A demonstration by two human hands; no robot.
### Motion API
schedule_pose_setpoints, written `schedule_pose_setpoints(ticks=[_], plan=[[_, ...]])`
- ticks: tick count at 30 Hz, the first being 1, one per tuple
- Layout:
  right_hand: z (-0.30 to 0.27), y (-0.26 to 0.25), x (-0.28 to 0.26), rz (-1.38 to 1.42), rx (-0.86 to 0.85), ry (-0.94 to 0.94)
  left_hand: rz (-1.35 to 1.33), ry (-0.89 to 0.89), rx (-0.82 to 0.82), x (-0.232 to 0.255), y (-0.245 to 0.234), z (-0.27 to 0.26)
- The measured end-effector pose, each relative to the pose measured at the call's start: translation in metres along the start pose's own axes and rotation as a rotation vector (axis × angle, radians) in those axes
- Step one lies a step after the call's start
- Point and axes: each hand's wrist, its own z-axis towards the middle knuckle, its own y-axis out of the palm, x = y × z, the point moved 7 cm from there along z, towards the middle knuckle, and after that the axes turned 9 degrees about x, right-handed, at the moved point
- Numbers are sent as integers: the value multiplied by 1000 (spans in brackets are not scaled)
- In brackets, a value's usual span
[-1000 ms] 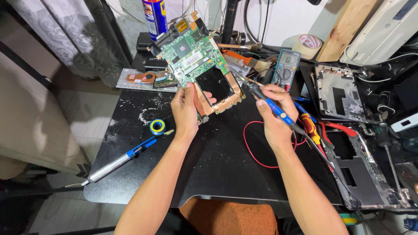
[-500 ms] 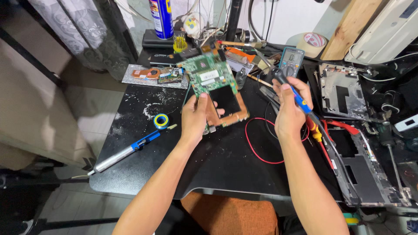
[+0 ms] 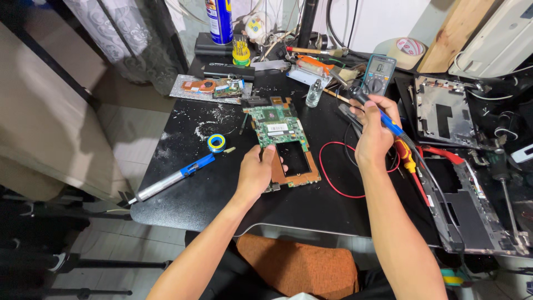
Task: The person uses a multimeter to test points on a circuit board, then picks up the board to turn it over. They pick up a soldering iron to apply heat to components on the board, using tweezers to handle small parts.
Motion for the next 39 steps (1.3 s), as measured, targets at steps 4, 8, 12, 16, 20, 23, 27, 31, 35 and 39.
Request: schedule_pose_setpoints(ticks=[4, 8, 12, 16, 20, 23, 27, 31, 35, 39], plan=[[2, -4, 4, -10, 13, 1, 562, 209, 170, 20, -12, -4], [3, -10, 4, -35, 35, 4, 709, 248, 184, 33, -12, -11], [5, -14, 5, -5, 49, 39, 906, 338, 252, 44, -8, -17], [6, -21, 8, -10, 58, 51, 1028, 410, 219, 44, 0, -18], [11, -25, 24, 195, -38, 269, 1201, 516, 180, 38, 9, -12], [15, -31, 31, 241, -82, 374, 1246, 602, 167, 36, 14, -10], [17, -35, 31, 285, -65, 398, 1294, 590, 131, 41, 12, -4], [21, -42, 37, 331, -25, 399, 1297, 520, 125, 53, -4, 21], [25, -58, 44, 186, 91, 266, 1177, 656, 234, 74, -17, 52], [26, -68, 40, 24, 216, 139, 1028, 745, 227, 83, -18, 76]])
